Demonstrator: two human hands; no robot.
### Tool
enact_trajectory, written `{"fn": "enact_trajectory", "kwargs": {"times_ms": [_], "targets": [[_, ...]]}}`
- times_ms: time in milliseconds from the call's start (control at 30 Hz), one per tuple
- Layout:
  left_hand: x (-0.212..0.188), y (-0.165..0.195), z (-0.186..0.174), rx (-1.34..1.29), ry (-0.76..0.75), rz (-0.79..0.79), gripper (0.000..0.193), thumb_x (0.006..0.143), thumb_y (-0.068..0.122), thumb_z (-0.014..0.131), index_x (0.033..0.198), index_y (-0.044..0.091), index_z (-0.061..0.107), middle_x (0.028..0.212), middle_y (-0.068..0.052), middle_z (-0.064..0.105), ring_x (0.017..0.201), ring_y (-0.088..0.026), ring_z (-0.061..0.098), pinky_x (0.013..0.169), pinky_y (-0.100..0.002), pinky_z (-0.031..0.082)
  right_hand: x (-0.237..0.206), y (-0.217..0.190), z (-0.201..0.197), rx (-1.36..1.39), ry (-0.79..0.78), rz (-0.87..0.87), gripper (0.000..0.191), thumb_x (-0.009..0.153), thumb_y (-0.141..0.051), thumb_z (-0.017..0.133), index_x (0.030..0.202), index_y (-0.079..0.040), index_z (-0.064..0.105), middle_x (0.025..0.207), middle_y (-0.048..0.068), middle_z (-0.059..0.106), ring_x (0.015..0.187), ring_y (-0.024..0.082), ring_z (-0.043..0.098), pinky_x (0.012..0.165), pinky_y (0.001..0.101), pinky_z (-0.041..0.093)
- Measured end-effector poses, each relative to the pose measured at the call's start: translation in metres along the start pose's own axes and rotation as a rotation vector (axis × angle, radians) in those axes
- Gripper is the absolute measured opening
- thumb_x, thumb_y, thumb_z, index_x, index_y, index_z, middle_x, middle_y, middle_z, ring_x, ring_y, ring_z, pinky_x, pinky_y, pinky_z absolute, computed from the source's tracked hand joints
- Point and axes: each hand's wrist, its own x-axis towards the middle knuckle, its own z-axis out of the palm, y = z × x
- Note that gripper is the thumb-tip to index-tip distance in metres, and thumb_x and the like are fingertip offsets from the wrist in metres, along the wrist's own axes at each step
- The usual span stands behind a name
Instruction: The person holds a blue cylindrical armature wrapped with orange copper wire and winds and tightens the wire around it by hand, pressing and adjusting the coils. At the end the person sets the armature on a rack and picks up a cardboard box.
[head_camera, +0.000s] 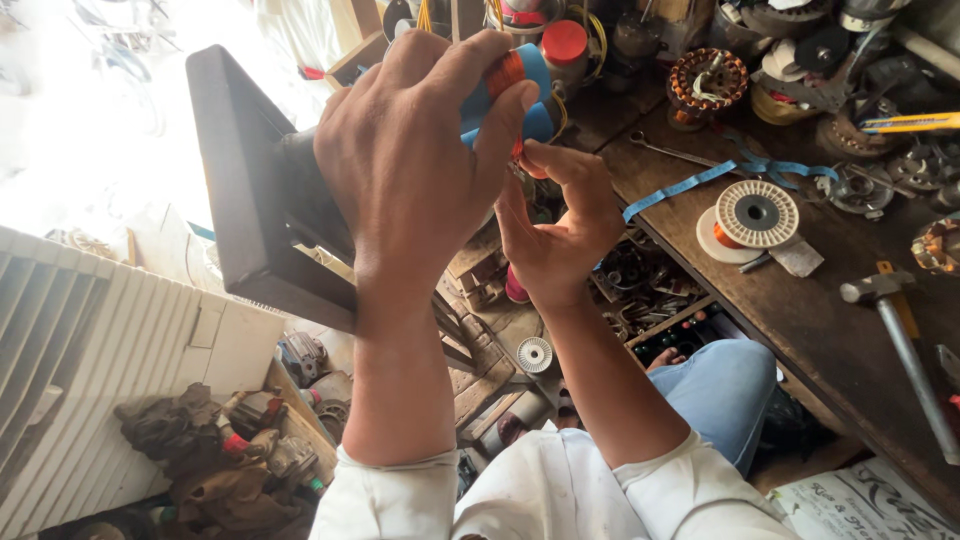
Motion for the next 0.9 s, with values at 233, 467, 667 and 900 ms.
{"fn": "enact_trajectory", "kwargs": {"times_ms": [233,467,667,900], "targets": [[-0.002,0.001,-0.008,-0.044,-0.016,0.056,0.023,0.099,0.035,0.079,0.114,0.018,0.075,0.098,0.000,0.068,0.084,-0.023,0.068,0.074,-0.039,0.048,0.010,-0.014,-0.015,-0.124,-0.039,-0.100,0.024,0.093,-0.003,0.082,0.112,-0.007,0.068,0.106,0.004,0.068,0.093,0.020,0.063,0.082,0.0301,0.052],[-0.014,-0.006,-0.051,-0.306,-0.269,0.202,0.034,0.101,0.046,0.076,0.123,0.020,0.076,0.104,0.003,0.074,0.077,-0.012,0.070,0.066,-0.029,0.049,0.023,0.005,-0.041,0.859,-0.266,0.357,0.024,0.110,-0.024,0.071,0.122,-0.004,0.065,0.120,0.010,0.068,0.104,0.018,0.065,0.095,0.0316,0.053],[-0.020,-0.008,-0.057,-0.327,-0.325,0.249,0.036,0.095,0.047,0.077,0.120,0.020,0.077,0.100,0.003,0.074,0.083,-0.015,0.072,0.069,-0.033,0.048,0.015,0.046,-0.020,1.602,-0.669,0.636,0.025,0.100,-0.011,0.076,0.121,0.001,0.070,0.120,0.018,0.071,0.103,0.022,0.072,0.087,0.0339,0.060],[-0.018,-0.010,-0.048,-0.296,-0.273,0.231,0.038,0.100,0.047,0.077,0.125,0.018,0.075,0.106,0.002,0.073,0.089,-0.018,0.072,0.072,-0.032,0.050,0.026,0.062,-0.012,1.547,-0.592,0.635,0.015,0.089,0.002,0.081,0.103,0.000,0.078,0.106,0.017,0.076,0.087,0.017,0.074,0.079,0.0305,0.061]]}}
